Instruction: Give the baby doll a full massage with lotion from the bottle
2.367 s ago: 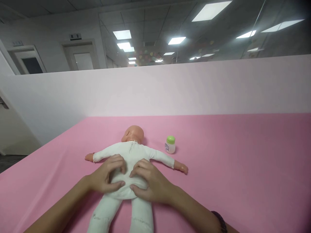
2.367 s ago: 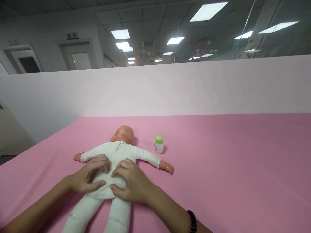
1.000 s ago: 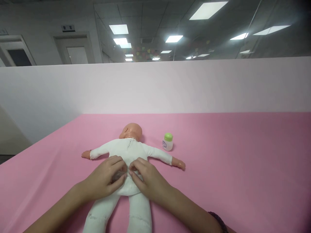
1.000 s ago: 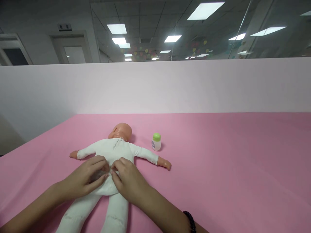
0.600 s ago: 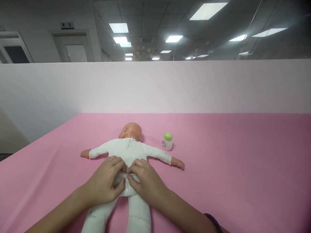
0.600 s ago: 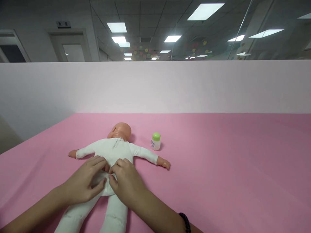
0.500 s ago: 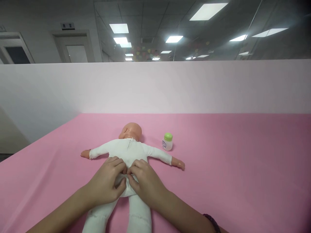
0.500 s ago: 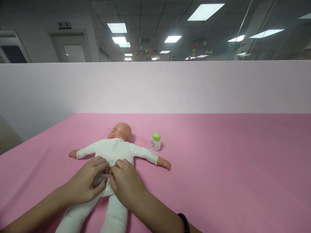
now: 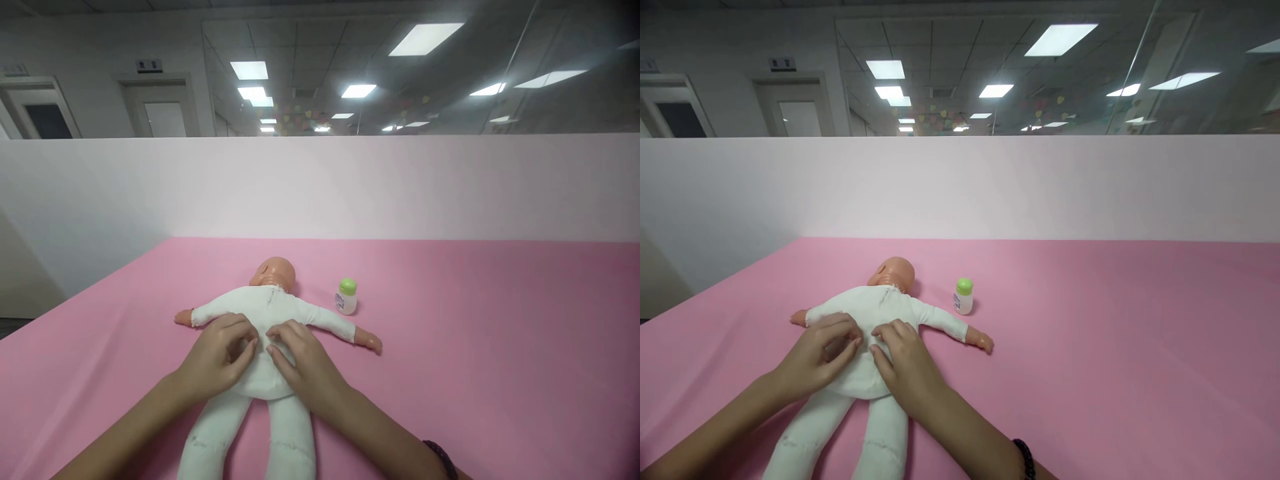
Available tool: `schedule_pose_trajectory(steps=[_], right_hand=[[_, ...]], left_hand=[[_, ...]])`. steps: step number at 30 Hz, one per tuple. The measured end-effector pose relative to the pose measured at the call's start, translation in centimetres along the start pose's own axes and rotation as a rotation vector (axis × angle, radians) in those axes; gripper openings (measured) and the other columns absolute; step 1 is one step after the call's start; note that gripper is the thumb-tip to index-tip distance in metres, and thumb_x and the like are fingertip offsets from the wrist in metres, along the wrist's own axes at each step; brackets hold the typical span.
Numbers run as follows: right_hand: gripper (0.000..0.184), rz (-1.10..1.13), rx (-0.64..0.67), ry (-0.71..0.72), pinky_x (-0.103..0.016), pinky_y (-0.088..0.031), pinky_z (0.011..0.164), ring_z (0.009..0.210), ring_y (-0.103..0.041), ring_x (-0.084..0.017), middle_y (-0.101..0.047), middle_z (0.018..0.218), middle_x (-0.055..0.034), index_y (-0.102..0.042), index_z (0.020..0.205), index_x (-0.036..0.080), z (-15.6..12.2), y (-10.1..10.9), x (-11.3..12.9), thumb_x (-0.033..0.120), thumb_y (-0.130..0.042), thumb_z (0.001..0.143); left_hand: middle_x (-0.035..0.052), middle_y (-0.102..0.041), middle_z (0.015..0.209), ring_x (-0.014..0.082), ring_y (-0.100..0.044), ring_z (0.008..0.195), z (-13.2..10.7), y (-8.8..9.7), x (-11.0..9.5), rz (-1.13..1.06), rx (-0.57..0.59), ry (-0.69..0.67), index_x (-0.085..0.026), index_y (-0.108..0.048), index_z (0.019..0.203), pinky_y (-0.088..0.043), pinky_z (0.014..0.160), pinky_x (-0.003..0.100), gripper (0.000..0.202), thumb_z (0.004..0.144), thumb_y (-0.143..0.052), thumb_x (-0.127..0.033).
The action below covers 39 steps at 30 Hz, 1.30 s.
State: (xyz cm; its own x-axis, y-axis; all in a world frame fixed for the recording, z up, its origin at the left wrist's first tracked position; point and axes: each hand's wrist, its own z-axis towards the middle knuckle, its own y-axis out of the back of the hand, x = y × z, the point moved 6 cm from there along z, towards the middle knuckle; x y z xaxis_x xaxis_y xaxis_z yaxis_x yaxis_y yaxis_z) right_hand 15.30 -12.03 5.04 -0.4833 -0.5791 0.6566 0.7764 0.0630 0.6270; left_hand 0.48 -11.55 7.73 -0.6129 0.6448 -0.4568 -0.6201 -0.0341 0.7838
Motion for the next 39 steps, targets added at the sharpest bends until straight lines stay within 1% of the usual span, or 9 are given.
schedule_pose_trajectory(steps=[2, 6, 15, 23, 27, 31, 34, 36, 39], right_hand=[[0.023, 0.001, -0.002, -0.03, -0.038, -0.043, 0.098, 0.11, -0.051, -0.02, -0.056, 0.116, -0.0041, -0.056, 0.118, 0.022, 0.0, 0.1, -0.3, 0.018, -0.052, 0.096], [0.015, -0.069, 0.021, -0.058, -0.041, -0.043, 0.097, 0.106, -0.052, -0.022, -0.059, 0.11, -0.0048, -0.062, 0.108, 0.019, 0.1, -0.4, -0.8, 0.018, -0.055, 0.095], [0.011, -0.152, 0.002, -0.041, -0.036, -0.043, 0.089, 0.094, -0.053, -0.018, -0.062, 0.094, -0.002, -0.065, 0.089, 0.018, 0.7, -1.5, -1.2, 0.014, -0.055, 0.094], [0.014, -0.21, 0.0, -0.009, -0.033, -0.043, 0.082, 0.087, -0.052, -0.017, -0.06, 0.089, -0.0023, -0.061, 0.085, 0.016, 0.9, -1.6, -1.1, 0.013, -0.052, 0.094], [0.01, -0.151, 0.006, 0.002, -0.033, -0.044, 0.084, 0.089, -0.054, -0.017, -0.061, 0.092, -0.0017, -0.062, 0.088, 0.018, 1.2, -1.0, -1.0, 0.015, -0.054, 0.093], [0.019, -0.071, -0.011, -0.011, -0.033, -0.046, 0.09, 0.098, -0.056, -0.017, -0.062, 0.102, -0.0039, -0.061, 0.104, 0.017, 1.7, -0.1, -1.3, 0.011, -0.046, 0.096], [0.023, -0.074, -0.027, -0.023, -0.034, -0.046, 0.096, 0.106, -0.055, -0.018, -0.059, 0.111, -0.0067, -0.06, 0.113, 0.015, 2.0, 0.2, -1.6, 0.009, -0.047, 0.095], [0.021, -0.103, -0.009, -0.042, -0.036, -0.046, 0.098, 0.107, -0.055, -0.019, -0.058, 0.111, -0.0071, -0.061, 0.112, 0.014, 2.1, 0.1, -1.8, 0.011, -0.05, 0.095], [0.02, -0.134, 0.003, -0.066, -0.038, -0.046, 0.098, 0.106, -0.056, -0.02, -0.059, 0.108, -0.0071, -0.064, 0.11, 0.015, 2.1, -0.3, -1.9, 0.012, -0.053, 0.094]], left_hand=[[0.0016, -0.064, 0.087, 0.0199, -0.057, 0.086, 0.0, -0.2, 0.2, 0.023, -0.004, 0.0, -0.022, -0.061, 0.088, -0.041, 0.079, 0.035, 0.011, 0.088, -0.051, -0.019], [0.0024, -0.064, 0.099, 0.0232, -0.056, 0.094, -0.1, -0.9, 0.4, 0.093, 0.046, 0.033, -0.023, -0.06, 0.099, -0.041, 0.085, 0.039, 0.015, 0.085, -0.056, -0.023], [0.0017, -0.063, 0.088, 0.0223, -0.055, 0.084, 0.1, -1.7, 0.8, 0.108, 0.152, 0.113, -0.021, -0.058, 0.086, -0.04, 0.072, 0.036, 0.008, 0.083, -0.052, -0.018], [0.0015, -0.063, 0.081, 0.0206, -0.055, 0.079, 0.4, -1.9, 0.8, 0.078, 0.132, 0.128, -0.02, -0.058, 0.078, -0.04, 0.069, 0.035, 0.01, 0.083, -0.051, -0.017], [-0.0008, -0.063, 0.074, 0.0179, -0.056, 0.073, 0.9, -1.5, 1.6, -0.025, 0.093, 0.178, -0.02, -0.059, 0.075, -0.04, 0.067, 0.033, 0.012, 0.085, -0.053, -0.021], [-0.0016, -0.061, 0.07, 0.0167, -0.055, 0.066, 1.2, -1.0, 2.6, -0.069, 0.039, 0.235, -0.021, -0.061, 0.082, -0.038, 0.06, 0.031, 0.017, 0.091, -0.049, -0.027], [0.0005, -0.065, 0.083, 0.0186, -0.058, 0.075, 1.2, -0.9, 2.7, -0.005, 0.032, 0.217, -0.021, -0.062, 0.088, -0.042, 0.065, 0.032, 0.011, 0.089, -0.054, -0.028], [0.0023, -0.066, 0.093, 0.0207, -0.06, 0.085, 1.0, -1.0, 2.6, 0.051, 0.042, 0.192, -0.021, -0.063, 0.092, -0.044, 0.071, 0.033, 0.011, 0.088, -0.055, -0.028], [0.0032, -0.068, 0.095, 0.0227, -0.061, 0.093, 0.8, -1.1, 2.4, 0.111, 0.08, 0.171, -0.021, -0.065, 0.093, -0.046, 0.076, 0.035, 0.014, 0.089, -0.053, -0.027]])
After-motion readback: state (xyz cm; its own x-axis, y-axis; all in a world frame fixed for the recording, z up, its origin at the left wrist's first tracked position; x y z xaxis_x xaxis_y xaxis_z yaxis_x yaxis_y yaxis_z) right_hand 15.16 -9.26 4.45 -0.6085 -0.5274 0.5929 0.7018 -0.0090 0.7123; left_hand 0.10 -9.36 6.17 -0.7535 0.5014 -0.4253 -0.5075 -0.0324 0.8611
